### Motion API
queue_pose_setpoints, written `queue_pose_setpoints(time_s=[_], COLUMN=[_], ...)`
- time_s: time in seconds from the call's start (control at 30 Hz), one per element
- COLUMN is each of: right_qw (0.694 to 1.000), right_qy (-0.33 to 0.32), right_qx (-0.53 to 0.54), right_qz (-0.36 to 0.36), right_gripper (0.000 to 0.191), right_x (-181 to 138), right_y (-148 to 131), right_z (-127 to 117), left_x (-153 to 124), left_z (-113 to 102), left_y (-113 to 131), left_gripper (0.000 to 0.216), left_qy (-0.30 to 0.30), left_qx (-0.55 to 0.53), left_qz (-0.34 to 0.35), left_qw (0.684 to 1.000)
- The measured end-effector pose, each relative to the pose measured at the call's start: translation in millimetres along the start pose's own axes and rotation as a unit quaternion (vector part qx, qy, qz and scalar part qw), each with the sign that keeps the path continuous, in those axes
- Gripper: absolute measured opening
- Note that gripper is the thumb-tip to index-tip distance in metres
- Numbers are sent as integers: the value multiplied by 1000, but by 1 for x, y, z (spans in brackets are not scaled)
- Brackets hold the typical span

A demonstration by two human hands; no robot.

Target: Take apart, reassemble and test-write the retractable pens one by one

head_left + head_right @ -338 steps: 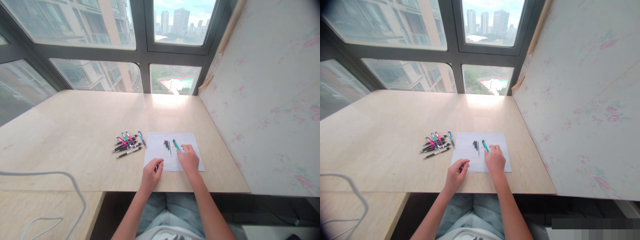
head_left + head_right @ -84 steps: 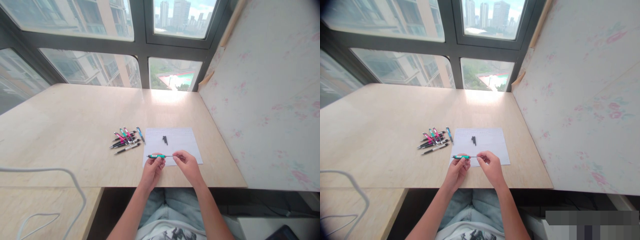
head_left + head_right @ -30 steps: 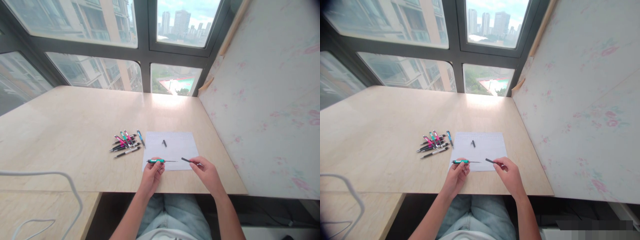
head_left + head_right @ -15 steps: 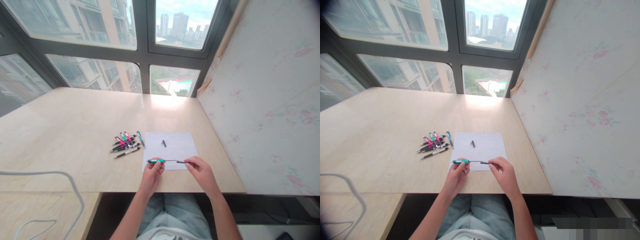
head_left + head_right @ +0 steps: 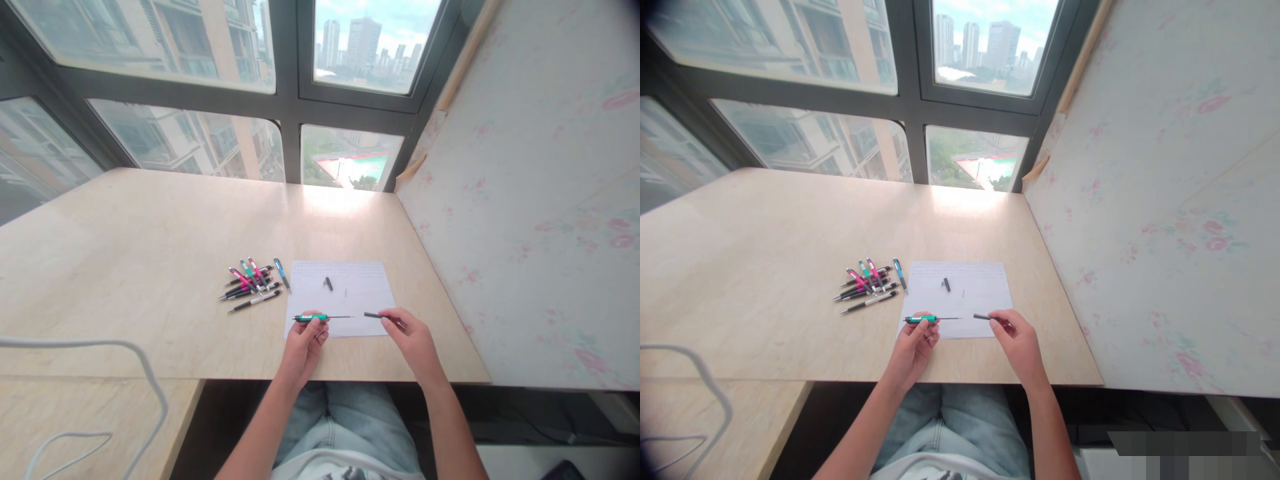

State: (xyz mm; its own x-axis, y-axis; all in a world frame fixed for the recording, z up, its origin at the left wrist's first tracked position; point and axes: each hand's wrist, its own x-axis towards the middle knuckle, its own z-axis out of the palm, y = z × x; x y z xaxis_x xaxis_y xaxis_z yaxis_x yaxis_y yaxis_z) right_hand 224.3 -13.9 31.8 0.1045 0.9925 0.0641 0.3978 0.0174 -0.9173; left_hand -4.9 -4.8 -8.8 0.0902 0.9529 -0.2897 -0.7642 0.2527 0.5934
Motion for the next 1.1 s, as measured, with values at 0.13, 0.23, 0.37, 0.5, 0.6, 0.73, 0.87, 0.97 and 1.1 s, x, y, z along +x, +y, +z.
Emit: queue_pose_setpoints(time_s=[0.13, 0.23, 0.37, 0.5, 0.6, 0.73, 0.87, 0.97, 1.1], right_qw=[998, 991, 982, 969, 956, 951, 947, 932, 928], right_qy=[38, 54, 78, 85, 61, 30, -34, -64, -71], right_qx=[-54, -122, -165, -222, -283, -299, -306, -348, -357], right_qz=[16, -23, -57, -69, -59, -73, -96, -81, -75], right_gripper=[24, 22, 19, 16, 14, 19, 24, 23, 13], right_x=[16, 35, 64, 86, 91, 84, 79, 80, 81], right_y=[26, 33, 25, 17, 16, 16, 7, -1, -5], right_z=[9, 28, 61, 88, 96, 96, 97, 101, 104], left_x=[1, 1, 1, 1, 1, 1, 2, 2, 1], left_z=[-1, -1, -1, -1, -1, 0, 0, 0, 1], left_y=[-1, 0, 0, 0, 0, 0, 0, 1, 1], left_gripper=[20, 19, 19, 19, 18, 17, 18, 19, 19], left_qy=[2, 3, 3, 4, 2, 0, -2, -1, 1], left_qx=[-1, 0, 0, 1, -2, -10, -10, -9, -8], left_qz=[-4, -3, -1, -4, -6, -11, -13, -12, -13], left_qw=[1000, 1000, 1000, 1000, 1000, 1000, 1000, 1000, 1000])
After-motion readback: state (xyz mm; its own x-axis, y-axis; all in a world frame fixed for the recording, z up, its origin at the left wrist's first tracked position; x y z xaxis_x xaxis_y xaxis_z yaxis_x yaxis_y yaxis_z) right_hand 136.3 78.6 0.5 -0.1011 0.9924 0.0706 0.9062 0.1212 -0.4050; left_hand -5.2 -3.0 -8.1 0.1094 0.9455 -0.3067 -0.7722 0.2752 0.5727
